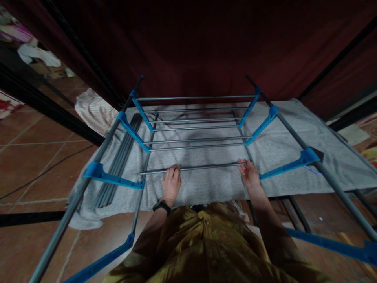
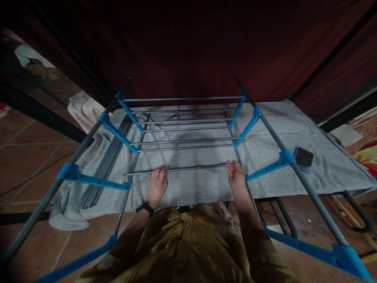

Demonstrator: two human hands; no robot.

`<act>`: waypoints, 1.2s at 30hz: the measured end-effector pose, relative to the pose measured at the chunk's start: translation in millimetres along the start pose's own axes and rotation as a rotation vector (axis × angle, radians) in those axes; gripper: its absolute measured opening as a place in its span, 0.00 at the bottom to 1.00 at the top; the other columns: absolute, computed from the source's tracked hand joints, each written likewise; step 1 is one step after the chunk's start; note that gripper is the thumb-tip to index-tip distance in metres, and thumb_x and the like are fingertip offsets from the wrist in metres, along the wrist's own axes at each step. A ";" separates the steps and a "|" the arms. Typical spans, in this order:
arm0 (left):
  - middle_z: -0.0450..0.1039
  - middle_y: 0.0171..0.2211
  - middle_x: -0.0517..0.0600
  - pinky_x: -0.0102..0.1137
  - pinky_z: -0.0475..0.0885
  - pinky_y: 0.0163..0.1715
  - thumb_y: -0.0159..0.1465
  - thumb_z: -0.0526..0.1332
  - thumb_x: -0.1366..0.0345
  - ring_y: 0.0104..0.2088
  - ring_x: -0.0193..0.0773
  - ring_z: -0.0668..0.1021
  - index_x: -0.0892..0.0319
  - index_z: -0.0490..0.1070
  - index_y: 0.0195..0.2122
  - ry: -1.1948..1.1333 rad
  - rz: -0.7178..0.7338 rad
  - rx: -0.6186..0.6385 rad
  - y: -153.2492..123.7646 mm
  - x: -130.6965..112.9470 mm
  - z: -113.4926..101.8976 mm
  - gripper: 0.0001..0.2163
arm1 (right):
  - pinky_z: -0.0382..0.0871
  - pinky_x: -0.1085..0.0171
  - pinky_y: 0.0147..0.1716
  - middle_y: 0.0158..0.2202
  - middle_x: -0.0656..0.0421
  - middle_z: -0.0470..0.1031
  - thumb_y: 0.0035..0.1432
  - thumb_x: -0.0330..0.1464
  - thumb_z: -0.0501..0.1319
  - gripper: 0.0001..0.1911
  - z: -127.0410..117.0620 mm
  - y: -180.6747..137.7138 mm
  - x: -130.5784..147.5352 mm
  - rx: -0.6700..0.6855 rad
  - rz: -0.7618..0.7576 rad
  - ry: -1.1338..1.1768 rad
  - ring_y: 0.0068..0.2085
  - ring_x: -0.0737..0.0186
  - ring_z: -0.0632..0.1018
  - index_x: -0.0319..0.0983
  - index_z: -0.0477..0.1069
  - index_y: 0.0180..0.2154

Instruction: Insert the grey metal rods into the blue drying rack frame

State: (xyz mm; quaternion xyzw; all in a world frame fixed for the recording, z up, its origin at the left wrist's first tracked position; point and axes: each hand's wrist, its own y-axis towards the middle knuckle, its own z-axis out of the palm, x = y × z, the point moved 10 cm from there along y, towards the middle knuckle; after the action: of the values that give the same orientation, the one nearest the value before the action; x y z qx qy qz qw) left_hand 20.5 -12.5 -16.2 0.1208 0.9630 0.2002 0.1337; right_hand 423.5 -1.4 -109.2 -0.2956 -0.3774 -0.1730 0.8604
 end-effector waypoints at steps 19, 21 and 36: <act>0.76 0.48 0.57 0.39 0.71 0.52 0.70 0.50 0.69 0.50 0.46 0.75 0.60 0.71 0.53 -0.109 0.027 0.004 1.3 0.6 1.8 0.15 | 0.81 0.62 0.37 0.30 0.62 0.80 0.59 0.29 0.64 0.06 4.8 -7.7 2.4 0.056 -0.014 -0.061 0.34 0.63 0.83 0.42 0.69 0.38; 0.76 0.48 0.57 0.39 0.71 0.50 0.71 0.50 0.68 0.49 0.46 0.76 0.59 0.71 0.53 -0.097 0.014 0.013 1.3 1.6 2.6 0.15 | 0.80 0.62 0.38 0.31 0.61 0.81 0.59 0.29 0.64 0.06 6.7 -9.0 2.5 0.073 -0.014 -0.069 0.34 0.63 0.83 0.42 0.69 0.38; 0.74 0.50 0.57 0.38 0.71 0.53 0.69 0.51 0.70 0.52 0.45 0.75 0.58 0.72 0.52 -0.113 -0.002 -0.006 0.8 4.8 3.9 0.14 | 0.80 0.63 0.38 0.30 0.59 0.81 0.58 0.30 0.63 0.02 8.2 -8.9 2.8 0.077 -0.027 -0.077 0.34 0.63 0.83 0.40 0.70 0.34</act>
State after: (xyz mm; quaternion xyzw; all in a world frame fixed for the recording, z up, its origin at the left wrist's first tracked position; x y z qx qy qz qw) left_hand 17.3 -9.1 -20.3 0.1306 0.9535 0.1958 0.1883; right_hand 416.2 -3.2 -99.3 -0.2633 -0.4209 -0.1584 0.8535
